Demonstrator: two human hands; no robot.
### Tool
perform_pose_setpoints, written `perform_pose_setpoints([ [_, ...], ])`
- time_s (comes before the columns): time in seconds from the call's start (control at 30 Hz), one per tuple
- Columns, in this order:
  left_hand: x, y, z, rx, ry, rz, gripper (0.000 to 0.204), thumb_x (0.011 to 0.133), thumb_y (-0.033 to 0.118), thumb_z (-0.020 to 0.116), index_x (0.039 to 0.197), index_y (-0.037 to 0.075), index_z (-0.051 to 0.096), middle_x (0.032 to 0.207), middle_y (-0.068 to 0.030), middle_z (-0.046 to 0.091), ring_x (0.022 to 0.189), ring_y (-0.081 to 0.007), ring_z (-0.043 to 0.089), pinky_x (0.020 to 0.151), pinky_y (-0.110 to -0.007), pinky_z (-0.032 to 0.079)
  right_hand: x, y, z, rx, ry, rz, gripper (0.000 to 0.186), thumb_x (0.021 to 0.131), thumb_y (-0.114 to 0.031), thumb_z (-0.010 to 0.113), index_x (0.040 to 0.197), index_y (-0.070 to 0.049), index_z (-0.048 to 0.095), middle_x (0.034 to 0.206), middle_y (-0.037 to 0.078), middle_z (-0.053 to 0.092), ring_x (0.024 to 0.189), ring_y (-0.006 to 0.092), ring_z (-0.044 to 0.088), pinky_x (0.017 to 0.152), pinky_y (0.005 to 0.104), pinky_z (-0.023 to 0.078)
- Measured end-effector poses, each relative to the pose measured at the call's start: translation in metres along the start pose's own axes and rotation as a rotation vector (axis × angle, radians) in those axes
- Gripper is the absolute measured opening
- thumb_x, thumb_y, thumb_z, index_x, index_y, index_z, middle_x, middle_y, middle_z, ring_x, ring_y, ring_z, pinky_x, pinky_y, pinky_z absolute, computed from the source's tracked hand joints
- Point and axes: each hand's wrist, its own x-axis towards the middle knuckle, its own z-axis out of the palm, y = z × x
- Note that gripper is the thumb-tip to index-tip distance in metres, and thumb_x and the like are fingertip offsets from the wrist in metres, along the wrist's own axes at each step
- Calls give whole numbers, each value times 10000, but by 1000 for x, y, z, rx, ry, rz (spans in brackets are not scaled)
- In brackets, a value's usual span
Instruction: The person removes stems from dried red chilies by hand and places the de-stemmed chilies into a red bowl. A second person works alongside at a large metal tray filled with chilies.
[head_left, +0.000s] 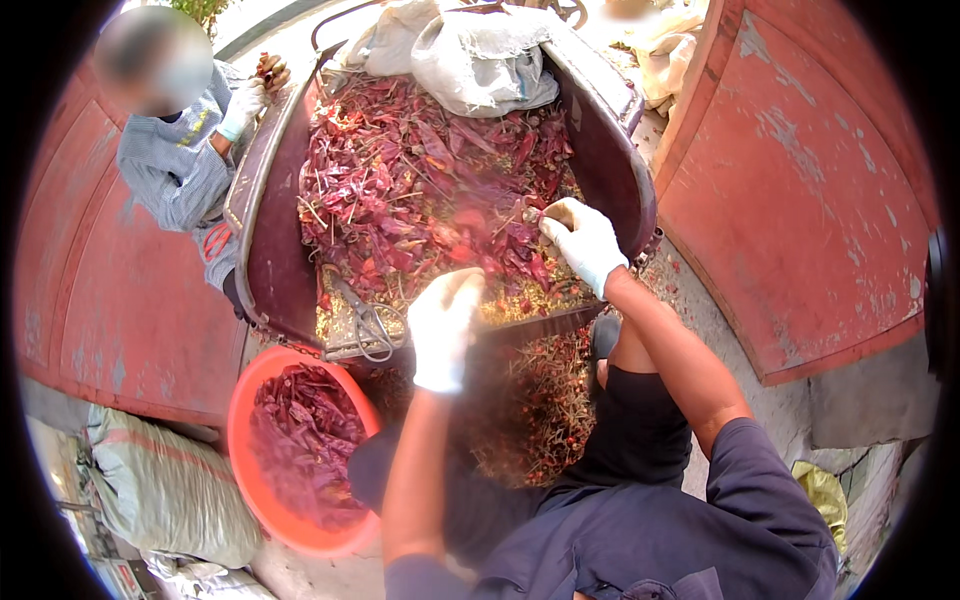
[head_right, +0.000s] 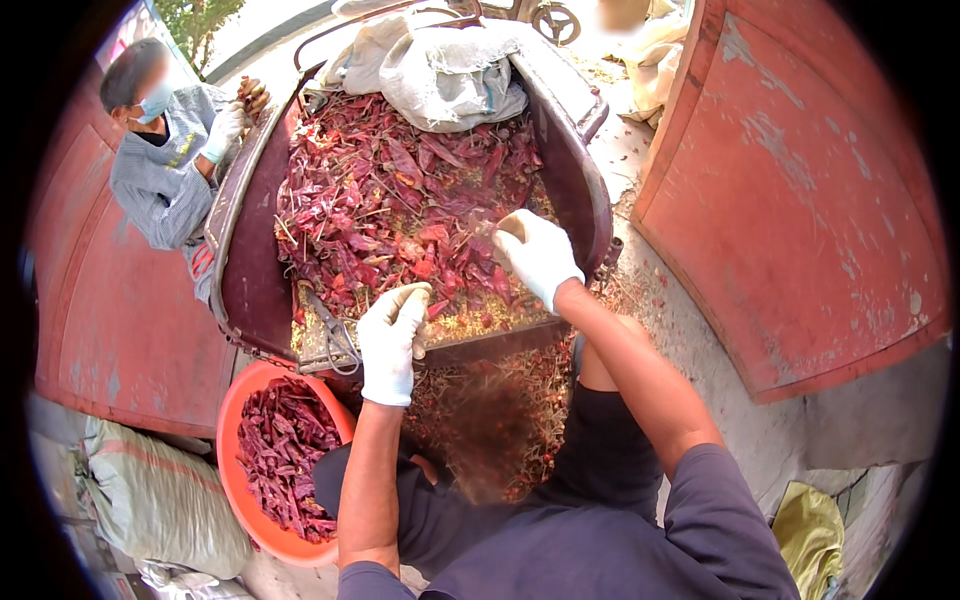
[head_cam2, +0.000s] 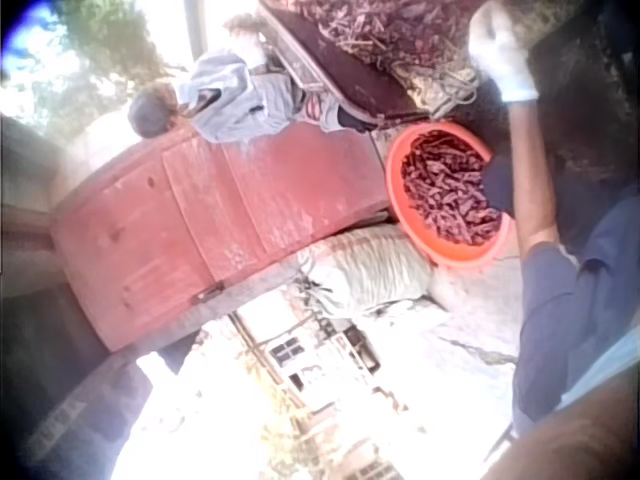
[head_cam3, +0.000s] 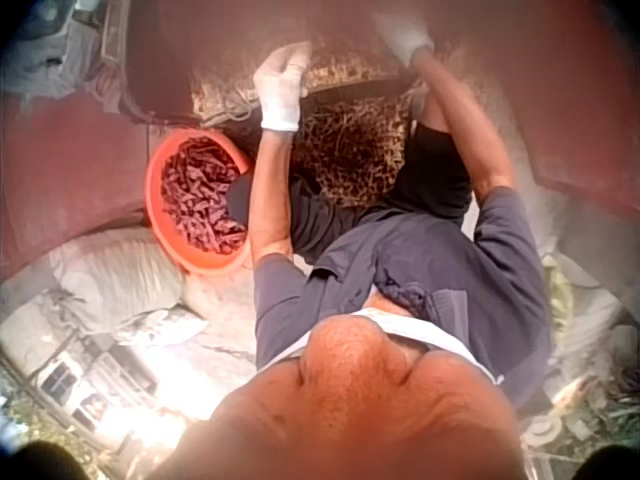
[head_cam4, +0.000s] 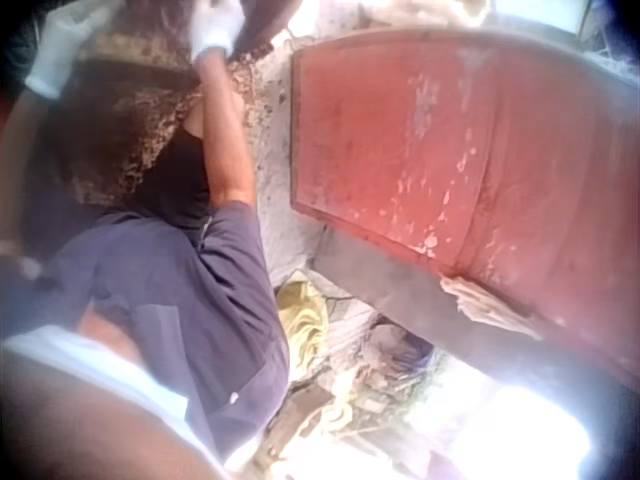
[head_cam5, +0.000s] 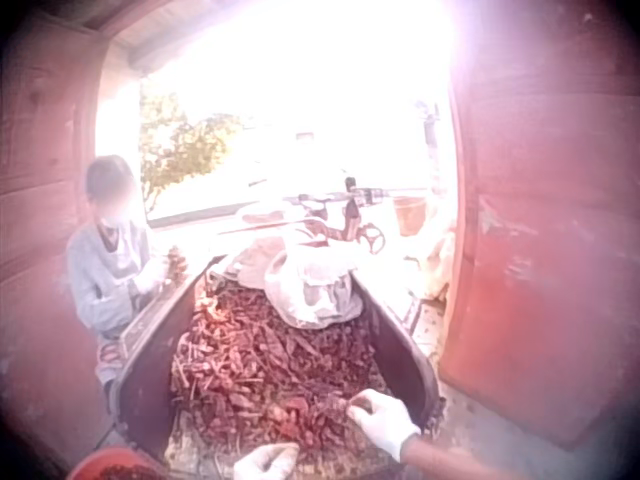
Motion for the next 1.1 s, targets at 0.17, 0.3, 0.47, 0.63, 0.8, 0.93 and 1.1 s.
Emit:
perform_pose_setpoints([
  [0.17,9,-17,2,199,8,262,277,929,164,708,1141,-14,693,924,-10,696,709,-55,599,601,-228,484,-39,-33,10,291,-350,172,239,1006,-216,524,1119,-15,587,849,73,686,705,140,651,611,281,531],
  [0.3,-11,20,13,162,-157,125,303,898,156,738,1145,-12,691,960,-50,713,844,-102,641,768,-277,524,-71,-41,16,287,-539,99,224,1019,-191,488,1118,-15,586,837,64,678,684,120,652,623,277,537],
  [0.47,-7,-12,3,791,-19,627,211,838,186,762,1000,65,702,821,-88,649,709,-219,653,666,-322,516,-88,-33,6,-95,-433,-108,354,978,-351,550,1096,-20,595,872,159,706,793,297,701,724,402,539],
  [0.63,-14,-24,4,917,-145,706,190,820,236,763,918,96,680,800,-85,630,699,-288,647,624,-378,506,-90,-29,5,-332,-380,-31,474,959,-508,535,1004,-53,662,893,206,693,870,391,672,775,445,498],
  [0.8,-22,-24,7,900,-281,691,191,823,240,751,883,82,661,758,-106,600,685,-316,632,620,-394,499,-95,-15,11,-296,-473,-60,394,988,-441,479,993,-107,688,907,163,705,865,377,668,774,440,504],
  [0.93,-24,-27,3,915,-362,646,180,833,220,745,858,68,653,749,-110,594,669,-312,621,619,-390,495,-101,-35,5,-602,-489,-221,339,1003,-375,437,977,-158,696,879,129,709,833,328,678,747,429,515],
  [1.1,-21,-21,2,580,-427,537,211,870,203,733,863,19,630,732,-113,576,635,-222,579,620,-342,469,-100,-22,-1,591,-646,306,377,1027,-408,524,800,-115,591,644,-18,530,523,84,435,496,237,351],
])
